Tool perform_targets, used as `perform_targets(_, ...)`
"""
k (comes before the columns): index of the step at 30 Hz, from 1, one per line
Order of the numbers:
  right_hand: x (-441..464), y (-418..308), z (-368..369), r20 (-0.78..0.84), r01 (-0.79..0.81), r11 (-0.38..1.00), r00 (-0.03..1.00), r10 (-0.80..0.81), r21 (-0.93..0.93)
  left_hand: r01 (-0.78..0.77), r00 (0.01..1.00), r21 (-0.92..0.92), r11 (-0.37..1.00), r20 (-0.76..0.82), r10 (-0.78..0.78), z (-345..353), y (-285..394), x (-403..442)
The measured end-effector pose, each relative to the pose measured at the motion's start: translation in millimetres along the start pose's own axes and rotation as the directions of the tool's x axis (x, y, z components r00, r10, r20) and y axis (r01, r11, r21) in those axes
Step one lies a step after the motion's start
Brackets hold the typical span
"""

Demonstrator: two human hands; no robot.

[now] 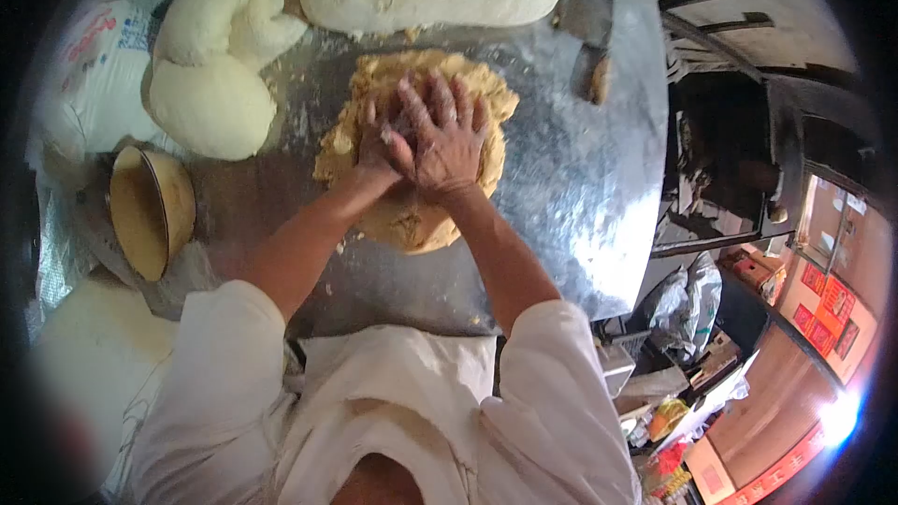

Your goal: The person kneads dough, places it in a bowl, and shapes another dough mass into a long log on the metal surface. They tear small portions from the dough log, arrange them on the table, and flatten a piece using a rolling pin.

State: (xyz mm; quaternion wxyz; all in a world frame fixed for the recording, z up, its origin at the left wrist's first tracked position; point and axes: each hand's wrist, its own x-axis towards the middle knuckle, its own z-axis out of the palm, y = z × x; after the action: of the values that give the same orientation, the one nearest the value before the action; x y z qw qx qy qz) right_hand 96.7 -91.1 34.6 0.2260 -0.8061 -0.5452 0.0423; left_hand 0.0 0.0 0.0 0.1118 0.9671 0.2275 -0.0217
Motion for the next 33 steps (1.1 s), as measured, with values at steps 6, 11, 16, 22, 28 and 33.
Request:
perform_targets(6, -67.6, 73.0, -84.3, -0.003, -0.208, 0.972, 0.978, 0.210, 0.106, -0.017, 0.991, -0.391, 0.920, -0.127, -0.035, -76.7, -38.7, -70.8)
perform_targets(11, -9.5, 128.4, -33.4, -0.107, -0.357, 0.895, 0.934, 0.341, -0.268, 0.031, 0.985, -0.721, 0.693, -0.097, -0.145, -41.3, -75.3, 14.4)
perform_targets(16, 30.6, 106.1, -16.6, 0.044, -0.073, 0.963, 0.995, 0.088, -0.259, -0.009, 0.996, -0.636, 0.771, -0.078, -0.053, -41.1, -47.5, 30.0)
perform_targets(22, -43.2, 20.0, -66.1, 0.300, -0.268, 0.424, 0.954, -0.009, 0.865, 0.157, 0.974, -0.982, 0.104, 0.137, -0.180, -99.2, -20.1, -57.2)
perform_targets(28, -125.4, -29.5, -55.1, -0.038, 0.322, 0.905, 0.945, -0.324, 0.277, -0.180, 0.938, -0.437, 0.881, -0.347, 0.020, -31.9, 12.7, -165.7)
perform_targets(33, -113.3, -35.8, -72.7, 0.030, 0.185, 0.953, 0.980, -0.198, 0.242, -0.016, 0.983, -0.401, 0.916, -0.172, -0.058, -62.2, 14.0, -153.2)
